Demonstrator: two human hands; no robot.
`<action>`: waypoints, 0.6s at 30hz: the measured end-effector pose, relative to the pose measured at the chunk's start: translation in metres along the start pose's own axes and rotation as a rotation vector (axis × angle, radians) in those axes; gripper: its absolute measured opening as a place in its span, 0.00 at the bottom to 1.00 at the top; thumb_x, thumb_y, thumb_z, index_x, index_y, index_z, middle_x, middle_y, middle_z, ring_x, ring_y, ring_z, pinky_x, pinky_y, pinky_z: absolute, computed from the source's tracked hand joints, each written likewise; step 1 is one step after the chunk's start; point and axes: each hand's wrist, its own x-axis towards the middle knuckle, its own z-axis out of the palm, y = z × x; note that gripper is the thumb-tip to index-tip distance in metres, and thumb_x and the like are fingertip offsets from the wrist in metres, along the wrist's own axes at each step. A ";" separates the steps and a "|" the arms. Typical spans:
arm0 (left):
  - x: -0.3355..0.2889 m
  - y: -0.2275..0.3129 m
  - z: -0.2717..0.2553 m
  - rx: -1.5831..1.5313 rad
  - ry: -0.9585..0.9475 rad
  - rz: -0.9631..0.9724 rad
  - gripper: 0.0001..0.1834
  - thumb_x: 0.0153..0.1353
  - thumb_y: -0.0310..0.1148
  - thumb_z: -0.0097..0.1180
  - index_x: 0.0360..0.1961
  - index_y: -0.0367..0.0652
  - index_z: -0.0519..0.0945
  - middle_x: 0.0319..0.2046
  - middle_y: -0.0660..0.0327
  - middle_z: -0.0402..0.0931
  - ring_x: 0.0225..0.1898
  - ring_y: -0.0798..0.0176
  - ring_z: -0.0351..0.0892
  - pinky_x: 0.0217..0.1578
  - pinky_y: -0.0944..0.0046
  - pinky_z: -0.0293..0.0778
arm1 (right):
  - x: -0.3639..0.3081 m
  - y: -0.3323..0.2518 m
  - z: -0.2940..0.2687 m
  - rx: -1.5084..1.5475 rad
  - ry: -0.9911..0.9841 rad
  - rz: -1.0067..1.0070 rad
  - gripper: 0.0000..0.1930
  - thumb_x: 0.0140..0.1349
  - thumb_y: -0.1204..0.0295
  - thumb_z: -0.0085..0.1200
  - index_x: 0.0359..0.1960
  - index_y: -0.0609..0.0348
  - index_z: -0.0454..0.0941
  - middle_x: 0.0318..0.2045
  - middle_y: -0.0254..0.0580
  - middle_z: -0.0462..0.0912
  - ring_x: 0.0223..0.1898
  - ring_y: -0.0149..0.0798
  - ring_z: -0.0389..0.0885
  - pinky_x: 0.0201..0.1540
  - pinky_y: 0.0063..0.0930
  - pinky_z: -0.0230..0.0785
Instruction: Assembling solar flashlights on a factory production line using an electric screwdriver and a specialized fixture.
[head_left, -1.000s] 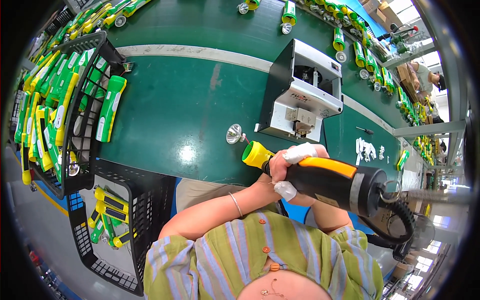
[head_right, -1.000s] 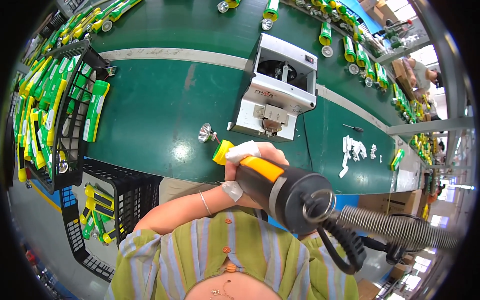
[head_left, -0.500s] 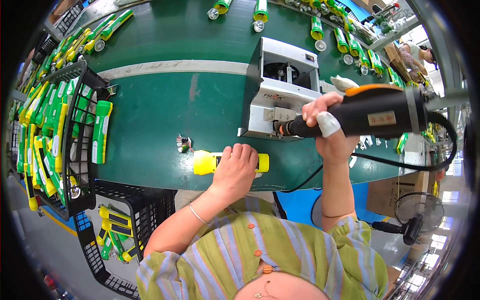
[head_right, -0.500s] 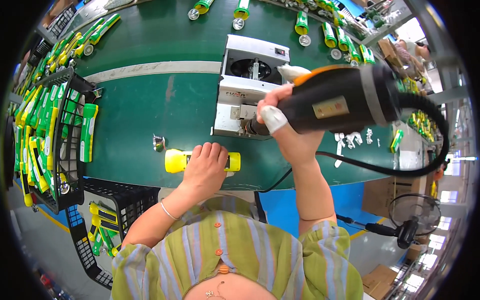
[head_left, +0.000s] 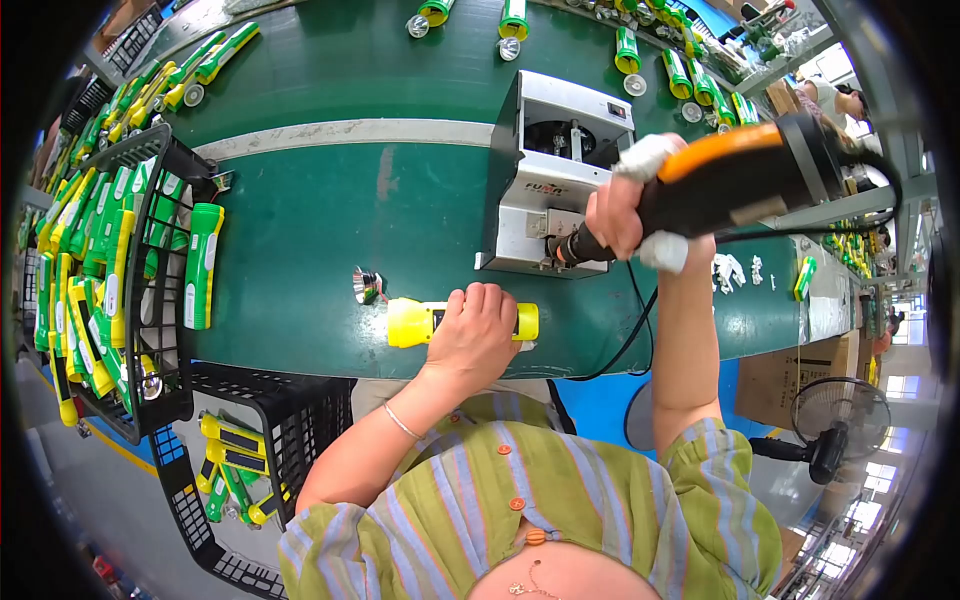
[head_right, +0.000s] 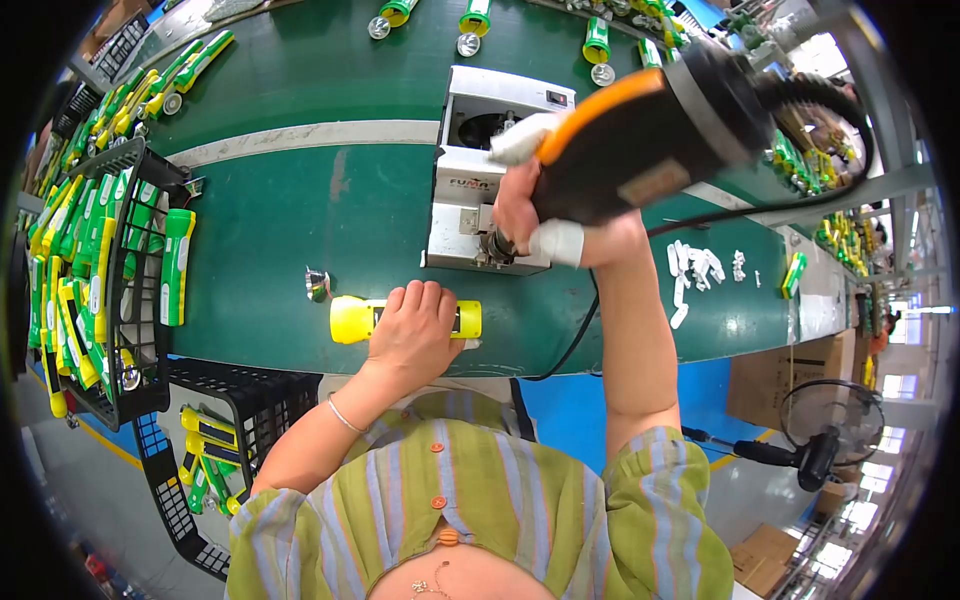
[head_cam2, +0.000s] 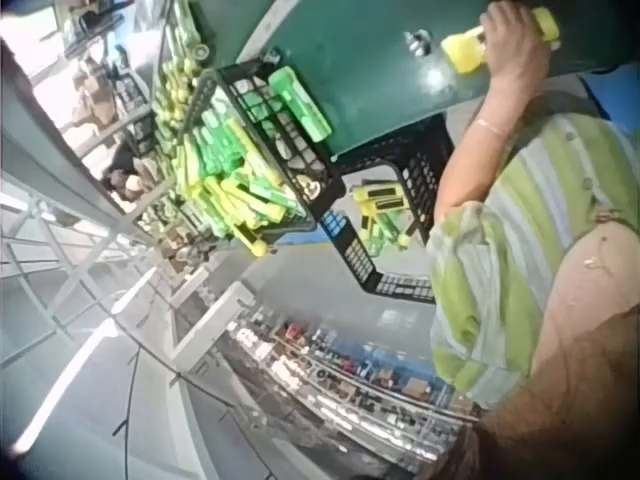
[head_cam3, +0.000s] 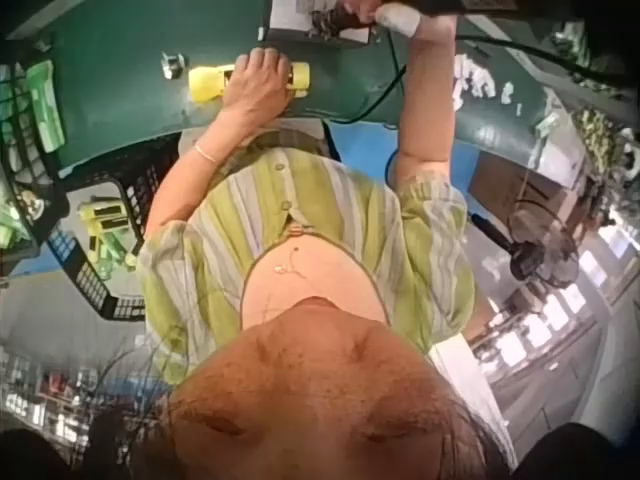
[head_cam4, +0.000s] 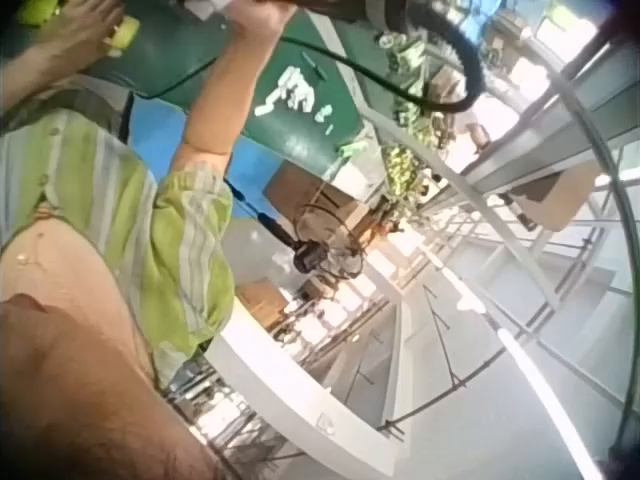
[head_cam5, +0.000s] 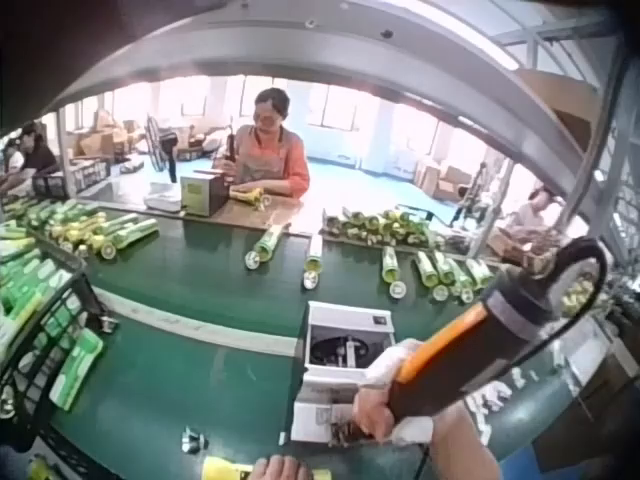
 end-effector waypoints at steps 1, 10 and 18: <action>0.001 0.000 0.000 0.005 0.002 -0.003 0.25 0.36 0.43 0.61 0.34 0.37 0.72 0.29 0.59 0.66 0.34 0.59 0.66 0.37 0.63 0.62 | 0.006 0.004 -0.008 0.002 -0.069 0.019 0.16 0.51 0.60 0.56 0.23 0.59 0.66 0.14 0.36 0.68 0.15 0.31 0.67 0.23 0.25 0.59; 0.000 -0.001 0.002 0.022 -0.045 -0.001 0.24 0.38 0.42 0.60 0.33 0.36 0.71 0.29 0.58 0.66 0.34 0.58 0.66 0.37 0.63 0.62 | -0.040 0.013 0.023 0.062 0.211 0.175 0.12 0.42 0.69 0.59 0.23 0.58 0.67 0.17 0.36 0.71 0.21 0.32 0.68 0.28 0.25 0.61; 0.002 -0.001 0.001 0.013 -0.056 0.002 0.24 0.39 0.43 0.59 0.33 0.36 0.71 0.28 0.58 0.66 0.34 0.59 0.66 0.36 0.63 0.62 | -0.053 0.029 0.024 0.045 0.218 0.195 0.11 0.42 0.72 0.58 0.24 0.60 0.68 0.19 0.37 0.71 0.22 0.32 0.69 0.30 0.27 0.63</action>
